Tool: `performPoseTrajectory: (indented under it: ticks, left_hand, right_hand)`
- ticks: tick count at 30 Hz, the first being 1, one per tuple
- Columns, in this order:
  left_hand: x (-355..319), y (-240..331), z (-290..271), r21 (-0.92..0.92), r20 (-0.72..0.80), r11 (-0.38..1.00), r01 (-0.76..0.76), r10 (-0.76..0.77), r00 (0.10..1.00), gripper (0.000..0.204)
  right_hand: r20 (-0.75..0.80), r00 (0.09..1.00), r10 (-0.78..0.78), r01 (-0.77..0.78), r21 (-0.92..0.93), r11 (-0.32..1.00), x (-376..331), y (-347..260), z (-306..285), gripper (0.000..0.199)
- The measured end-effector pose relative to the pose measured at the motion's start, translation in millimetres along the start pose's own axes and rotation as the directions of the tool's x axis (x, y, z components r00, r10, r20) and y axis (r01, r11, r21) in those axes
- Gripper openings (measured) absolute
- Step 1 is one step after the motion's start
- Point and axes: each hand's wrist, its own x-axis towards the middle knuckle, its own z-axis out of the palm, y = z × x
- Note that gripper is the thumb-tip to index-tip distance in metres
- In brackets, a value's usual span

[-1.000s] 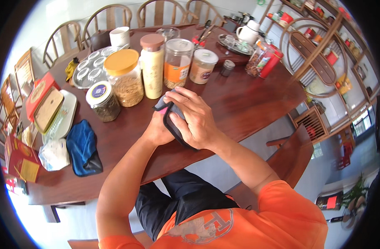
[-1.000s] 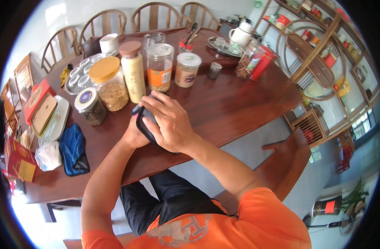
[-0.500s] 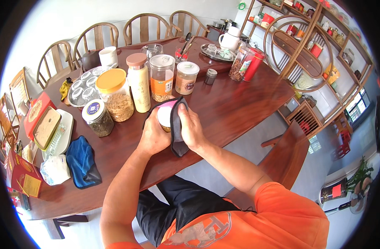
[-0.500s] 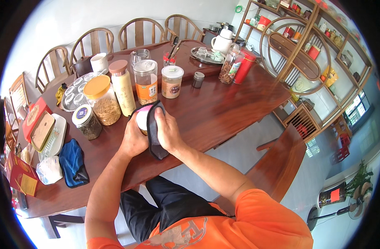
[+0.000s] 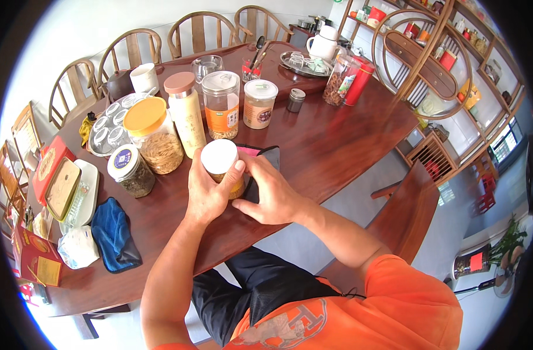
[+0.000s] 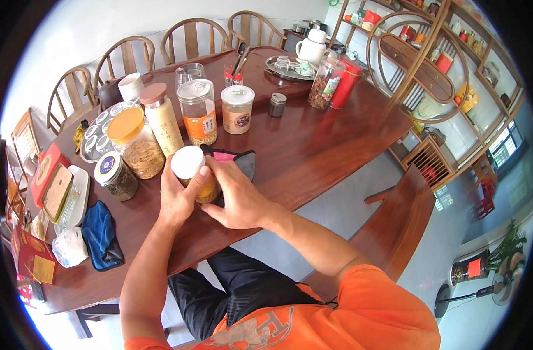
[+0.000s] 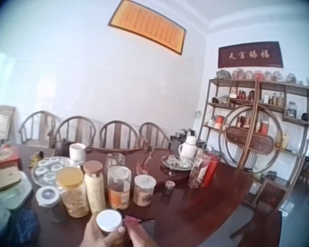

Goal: The person wipes several containers on a dining table using a cloth. They handle a small yellow jar, a clear jar with dried fruit, and a red cylindrical tin, wiping each one individually before placing them back on the table.

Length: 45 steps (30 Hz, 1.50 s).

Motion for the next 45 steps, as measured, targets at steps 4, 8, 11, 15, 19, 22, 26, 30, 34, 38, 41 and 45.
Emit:
performPoseTrajectory:
  ticks: [4,8,11,15,19,22,26,30,34,38,41,45]
  left_hand:
    - [-2.1,3.2,3.3,-0.046,0.137,0.993,-0.112,0.117,0.984,0.088]
    - [-11.2,-6.2,5.5,-0.106,0.205,0.958,-0.265,0.282,0.937,0.104]
    - [-9.0,-5.1,7.2,0.223,0.323,0.869,-0.442,0.362,0.874,0.093]
    - [-14.8,-0.8,17.9,0.303,0.473,0.829,-0.47,0.298,0.829,0.081]
    - [-21.7,-10.2,21.2,0.386,0.502,0.814,-0.433,0.208,0.839,0.07]
    - [-19.6,-15.2,20.2,0.374,0.48,0.832,-0.41,0.204,0.853,0.058]
    - [-17.4,-24.7,15.1,0.362,0.424,0.834,-0.416,0.25,0.87,0.035]
    - [-11.9,-24.4,16.5,0.336,0.324,0.88,-0.336,0.227,0.918,0.028]
    - [-13.0,-17.6,14.2,0.356,0.221,0.892,-0.279,0.21,0.952,0.027]
    - [-11.3,-12.8,15.0,0.331,0.222,0.898,-0.289,0.224,0.949,0.018]
    - [-12.1,-10.0,14.8,0.283,0.281,0.916,-0.286,0.206,0.937,0.012]
    - [-12.7,-9.9,14.3,0.283,0.387,0.907,-0.312,0.189,0.902,0.017]
  right_hand:
    - [-0.066,0.996,0.062,-0.066,-0.059,0.996,5.0,8.7,-0.6,0.078]
    - [-0.13,0.984,0.119,-0.113,0.049,0.992,7.4,6.4,-23.3,0.069]
    - [-0.301,0.912,0.279,-0.218,0.219,0.951,17.1,34.2,-54.8,0.064]
    - [-0.483,0.781,0.396,-0.445,0.014,0.895,14.8,124.6,-87.8,0.056]
    - [-0.518,0.738,0.433,-0.548,-0.086,0.832,27.6,168.4,-98.6,0.056]
    - [-0.479,0.76,0.44,-0.552,-0.117,0.825,38.6,190.6,-100.3,0.06]
    - [-0.355,0.763,0.54,-0.62,-0.166,0.767,37.5,222.3,-107.7,0.06]
    - [-0.595,0.714,0.37,-0.668,-0.42,0.614,47.4,233.0,-163.9,0.04]
    - [-0.692,0.643,0.328,-0.758,-0.513,0.403,83.6,222.4,-225.6,0.069]
    - [-0.663,0.645,0.379,-0.764,-0.567,0.308,101.5,251.3,-282.9,0.096]
    - [-0.64,0.664,0.387,-0.748,-0.574,0.333,109.2,270.2,-296.8,0.104]
    - [-0.667,0.662,0.342,-0.747,-0.549,0.375,111.2,278.4,-290.8,0.097]
